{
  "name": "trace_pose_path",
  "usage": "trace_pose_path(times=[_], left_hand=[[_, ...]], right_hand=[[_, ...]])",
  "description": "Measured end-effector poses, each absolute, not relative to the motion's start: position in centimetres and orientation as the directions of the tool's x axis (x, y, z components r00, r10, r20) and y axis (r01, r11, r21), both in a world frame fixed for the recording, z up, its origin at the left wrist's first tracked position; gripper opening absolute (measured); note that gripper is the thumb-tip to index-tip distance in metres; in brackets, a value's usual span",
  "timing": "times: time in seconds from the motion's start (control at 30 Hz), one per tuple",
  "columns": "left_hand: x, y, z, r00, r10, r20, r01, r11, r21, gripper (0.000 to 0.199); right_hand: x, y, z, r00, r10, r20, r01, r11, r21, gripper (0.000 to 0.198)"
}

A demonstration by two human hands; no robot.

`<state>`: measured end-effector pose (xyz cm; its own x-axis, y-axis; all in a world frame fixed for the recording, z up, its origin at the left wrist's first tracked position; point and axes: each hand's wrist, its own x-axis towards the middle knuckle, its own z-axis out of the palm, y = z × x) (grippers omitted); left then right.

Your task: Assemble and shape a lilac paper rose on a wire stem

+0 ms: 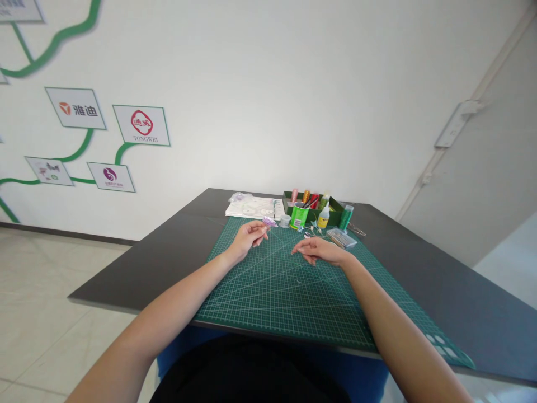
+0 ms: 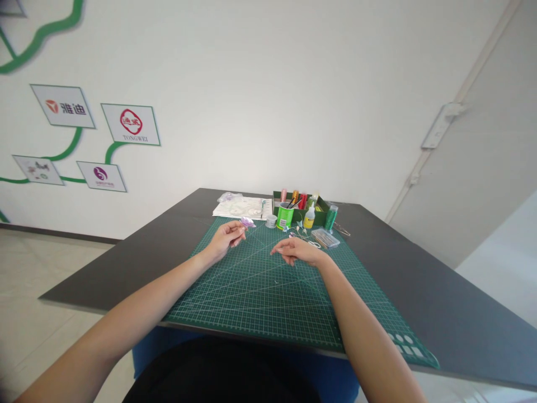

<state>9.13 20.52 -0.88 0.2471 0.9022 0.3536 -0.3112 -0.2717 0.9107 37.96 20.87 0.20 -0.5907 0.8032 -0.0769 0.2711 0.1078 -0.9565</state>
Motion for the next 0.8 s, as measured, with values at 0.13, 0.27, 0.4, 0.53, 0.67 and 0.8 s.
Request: trace_pose_path(times=[0.13, 0.27, 0.4, 0.53, 0.67, 0.8], left_hand=[[9.0, 20.7, -0.9, 0.231, 0.906, 0.354, -0.312, -0.275, 0.909, 0.042], [9.0, 20.7, -1.0, 0.222, 0.912, 0.344, -0.302, -0.272, 0.914, 0.042], [9.0, 20.8, -1.1, 0.209, 0.917, 0.339, -0.291, -0.273, 0.917, 0.042], [9.0, 21.0, -1.2, 0.197, 0.92, 0.338, -0.283, -0.277, 0.918, 0.043], [9.0, 21.1, -1.2, 0.193, 0.921, 0.338, -0.271, -0.281, 0.921, 0.042], [9.0, 21.1, -1.3, 0.186, 0.923, 0.337, -0.26, -0.285, 0.923, 0.04]], right_hand=[[38.4, 21.5, -0.1, -0.424, 0.903, 0.077, 0.118, 0.139, -0.983, 0.047], [38.8, 22.5, -0.6, -0.245, 0.961, 0.132, 0.061, 0.151, -0.987, 0.041], [39.3, 23.6, -1.6, -0.058, 0.987, 0.148, 0.118, 0.154, -0.981, 0.039], [40.1, 24.5, -2.3, 0.13, 0.963, 0.236, 0.237, 0.2, -0.951, 0.043], [40.8, 24.8, -2.1, 0.219, 0.912, 0.346, 0.4, 0.24, -0.885, 0.036], [40.8, 24.4, -1.7, 0.184, 0.9, 0.396, 0.515, 0.255, -0.818, 0.028]])
